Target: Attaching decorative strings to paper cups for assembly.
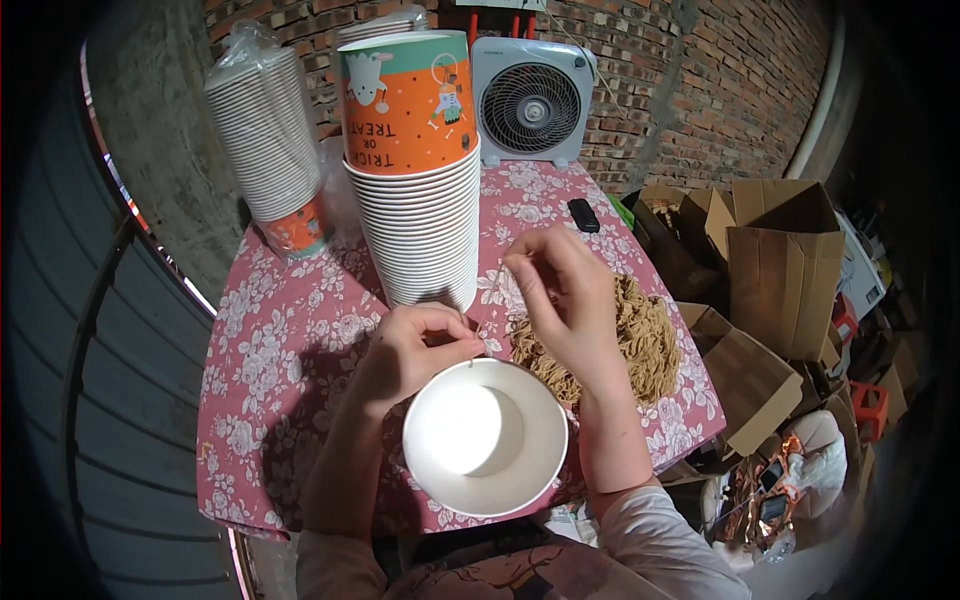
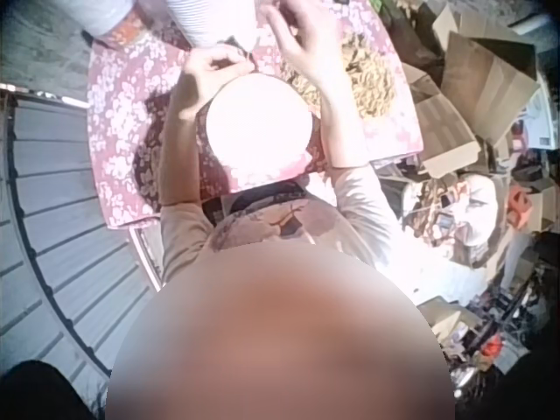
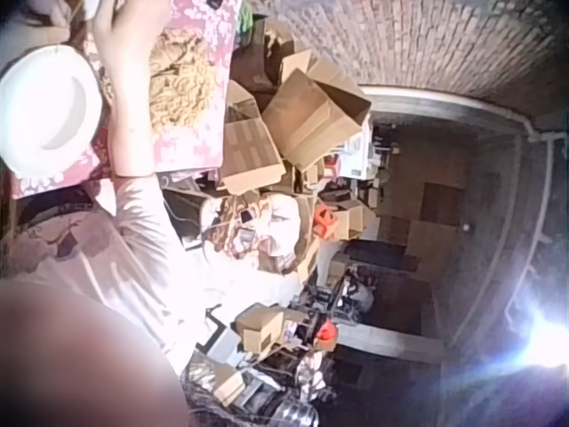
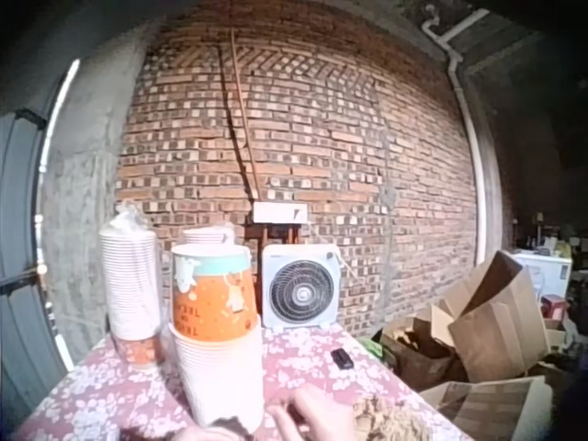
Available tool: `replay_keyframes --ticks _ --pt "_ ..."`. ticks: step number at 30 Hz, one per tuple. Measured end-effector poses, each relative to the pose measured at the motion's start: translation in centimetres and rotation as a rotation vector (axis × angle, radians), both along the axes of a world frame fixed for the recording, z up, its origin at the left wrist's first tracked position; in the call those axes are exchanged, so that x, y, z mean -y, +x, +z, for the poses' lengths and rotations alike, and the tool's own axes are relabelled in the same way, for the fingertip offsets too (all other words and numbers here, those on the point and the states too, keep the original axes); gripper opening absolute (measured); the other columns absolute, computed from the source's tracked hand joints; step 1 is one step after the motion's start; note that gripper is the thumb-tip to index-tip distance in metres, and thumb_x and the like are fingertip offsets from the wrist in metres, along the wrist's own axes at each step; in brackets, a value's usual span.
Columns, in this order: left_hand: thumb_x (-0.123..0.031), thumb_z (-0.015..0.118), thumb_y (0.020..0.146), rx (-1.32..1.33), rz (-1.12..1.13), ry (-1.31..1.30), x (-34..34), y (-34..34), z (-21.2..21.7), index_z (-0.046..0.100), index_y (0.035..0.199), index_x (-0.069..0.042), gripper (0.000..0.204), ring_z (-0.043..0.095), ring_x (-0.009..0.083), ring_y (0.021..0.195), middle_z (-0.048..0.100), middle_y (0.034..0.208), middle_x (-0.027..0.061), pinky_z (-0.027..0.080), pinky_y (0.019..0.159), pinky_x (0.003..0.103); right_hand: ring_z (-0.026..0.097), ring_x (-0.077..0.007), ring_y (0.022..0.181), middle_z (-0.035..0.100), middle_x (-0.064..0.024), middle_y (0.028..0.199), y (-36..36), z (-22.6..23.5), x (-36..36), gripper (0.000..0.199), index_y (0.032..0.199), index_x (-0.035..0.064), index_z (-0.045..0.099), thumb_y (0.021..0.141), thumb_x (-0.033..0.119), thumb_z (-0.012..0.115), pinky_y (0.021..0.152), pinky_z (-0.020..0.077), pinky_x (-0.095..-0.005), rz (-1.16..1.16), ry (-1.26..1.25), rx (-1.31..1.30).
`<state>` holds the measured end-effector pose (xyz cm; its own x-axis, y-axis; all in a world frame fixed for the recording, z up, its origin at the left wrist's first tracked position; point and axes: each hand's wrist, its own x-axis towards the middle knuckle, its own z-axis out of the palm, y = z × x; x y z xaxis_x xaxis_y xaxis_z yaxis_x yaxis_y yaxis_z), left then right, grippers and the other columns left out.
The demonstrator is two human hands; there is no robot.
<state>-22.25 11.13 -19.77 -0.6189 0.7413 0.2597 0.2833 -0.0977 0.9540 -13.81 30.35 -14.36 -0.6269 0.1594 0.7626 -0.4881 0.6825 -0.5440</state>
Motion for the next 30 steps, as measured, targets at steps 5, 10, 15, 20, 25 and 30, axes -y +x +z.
replay_keyframes --ticks 5,10,15,20,25,30 --pt "-0.003 0.077 0.09 -0.06 0.04 -0.103 0.1 0.6 0.5 0.073 0.097 0.006 0.012 0.071 0.0128 0.085 0.075 0.093 0.0094 0.057 0.072 0.024 0.065 -0.0164 0.065 0.066 -0.0094 0.086 -0.6 -0.4 0.0 0.007 0.098 0.0008 0.064 0.097 0.006 0.068 0.057 0.0498 -0.0288 -0.057 -0.073 -0.064" --pt "-0.003 0.077 0.089 -0.024 0.018 -0.091 -0.3 0.9 0.5 0.07 0.104 0.006 0.019 0.073 0.0143 0.083 0.075 0.088 0.0111 0.058 0.071 0.026 0.064 -0.0172 0.062 0.065 -0.0086 0.081 -1.1 -0.8 -0.5 0.009 0.098 0.0009 0.064 0.097 0.008 0.069 0.056 0.0488 -0.0294 -0.086 -0.09 0.005" --pt "-0.002 0.074 0.09 0.084 0.105 -0.188 -1.1 0.6 -0.5 0.068 0.1 0.006 0.015 0.072 0.0134 0.076 0.076 0.083 0.0115 0.056 0.064 0.026 0.064 -0.018 0.062 0.065 -0.0091 0.08 -0.6 -0.4 -0.4 0.01 0.095 0.0006 0.065 0.095 0.009 0.07 0.056 0.0486 -0.03 -0.059 -0.117 0.031" --pt "-0.003 0.075 0.089 0.013 0.221 -0.213 -1.2 0.1 -1.7 0.067 0.094 0.005 0.012 0.071 0.0122 0.068 0.076 0.078 0.0134 0.054 0.058 0.027 0.064 -0.0197 0.061 0.066 -0.0101 0.081 -0.1 -0.2 -0.8 0.012 0.093 0.001 0.067 0.092 0.011 0.073 0.056 0.049 -0.031 -0.082 -0.016 0.04" --pt "-0.006 0.077 0.088 -0.149 0.276 -0.316 -1.2 0.2 -1.4 0.067 0.092 0.003 0.015 0.071 0.013 0.066 0.075 0.076 0.0132 0.054 0.057 0.03 0.067 -0.0245 0.062 0.069 -0.0119 0.083 0.2 0.2 -0.9 0.014 0.094 0.0018 0.069 0.091 0.015 0.073 0.057 0.0503 -0.0357 -0.095 0.017 0.176" --pt "-0.006 0.077 0.088 0.023 0.222 -0.213 -1.4 0.2 -1.5 0.068 0.091 0.003 0.013 0.072 0.0126 0.067 0.076 0.076 0.013 0.054 0.057 0.028 0.067 -0.0258 0.062 0.069 -0.0121 0.083 0.1 -0.1 -1.2 0.015 0.094 0.002 0.069 0.091 0.016 0.072 0.058 0.0504 -0.0373 -0.109 -0.006 0.157"
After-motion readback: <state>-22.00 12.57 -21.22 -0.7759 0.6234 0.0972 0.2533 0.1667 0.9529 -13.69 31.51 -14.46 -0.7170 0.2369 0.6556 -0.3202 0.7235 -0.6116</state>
